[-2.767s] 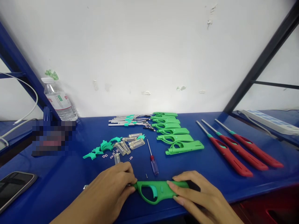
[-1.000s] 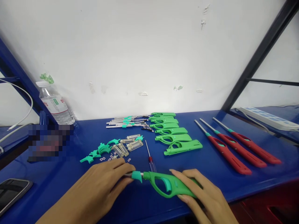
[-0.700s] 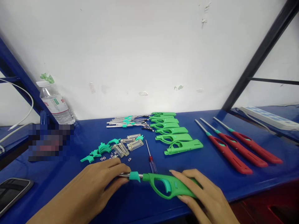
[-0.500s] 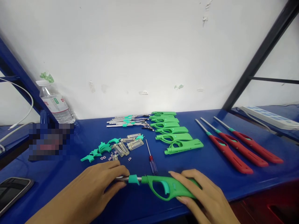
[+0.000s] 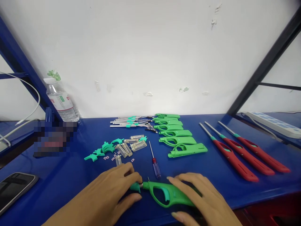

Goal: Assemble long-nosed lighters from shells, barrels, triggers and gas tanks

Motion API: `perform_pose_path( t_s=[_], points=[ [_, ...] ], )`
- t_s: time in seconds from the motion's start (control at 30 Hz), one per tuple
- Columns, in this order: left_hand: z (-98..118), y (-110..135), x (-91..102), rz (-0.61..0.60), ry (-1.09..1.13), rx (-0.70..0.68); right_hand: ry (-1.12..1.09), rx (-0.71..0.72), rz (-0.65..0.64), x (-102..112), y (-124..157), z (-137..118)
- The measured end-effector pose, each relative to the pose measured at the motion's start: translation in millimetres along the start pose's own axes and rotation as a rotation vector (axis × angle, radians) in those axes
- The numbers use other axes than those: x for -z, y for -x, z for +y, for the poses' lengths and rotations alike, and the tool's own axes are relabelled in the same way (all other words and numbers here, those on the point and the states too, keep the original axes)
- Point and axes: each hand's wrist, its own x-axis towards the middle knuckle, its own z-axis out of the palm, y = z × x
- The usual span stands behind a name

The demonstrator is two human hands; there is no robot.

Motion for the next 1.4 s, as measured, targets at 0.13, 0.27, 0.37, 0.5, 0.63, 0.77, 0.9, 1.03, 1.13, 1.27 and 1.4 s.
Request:
perform_pose_path(
  t_s=[0.13,0.27,0.37,0.5,0.63,0.77,0.9,1.03,1.13,1.27,1.4],
  points=[
    [4.3,-10.8,1.4,-0.044,0.017,-0.043,-0.019,0.024,-0.044,-8.5,-6.9,-7.7],
    [8.0,-19.8,4.5,-0.083,0.067,-0.005,-0.154,-0.032,-0.086,-18.2,-4.9,-11.9],
    [10.3,-23.7,4.8,-0.076,0.077,-0.02,-0.223,-0.067,-0.042,-18.2,-1.8,-12.6],
    [11.0,-23.7,5.2,-0.088,0.09,-0.006,-0.237,-0.105,-0.013,-15.5,-3.5,-13.7],
    [12.2,-23.8,7.8,-0.1,0.115,-0.005,-0.231,-0.096,0.016,-15.6,-7.7,-14.8],
    [13.3,-29.3,6.2,-0.13,0.095,0.008,-0.252,-0.099,0.024,-16.4,-6.4,-13.8],
    [13.1,-34.1,1.9,-0.102,0.034,0.0,-0.264,-0.086,0.043,-16.2,-6.9,-12.9],
    [15.3,-34.2,4.0,-0.132,0.023,0.016,-0.247,-0.105,0.09,-14.7,-11.4,-13.8],
    [17.9,-32.7,7.0,-0.127,0.016,0.008,-0.252,-0.115,0.09,-14.1,-12.7,-14.1],
    [22.0,-32.1,11.8,-0.147,-0.003,0.02,-0.257,-0.109,0.094,-14.9,-11.6,-13.7],
    [23.3,-34.2,15.8,-0.176,-0.003,-0.002,-0.247,-0.111,0.092,-15.1,-10.0,-13.1]
  ],
)
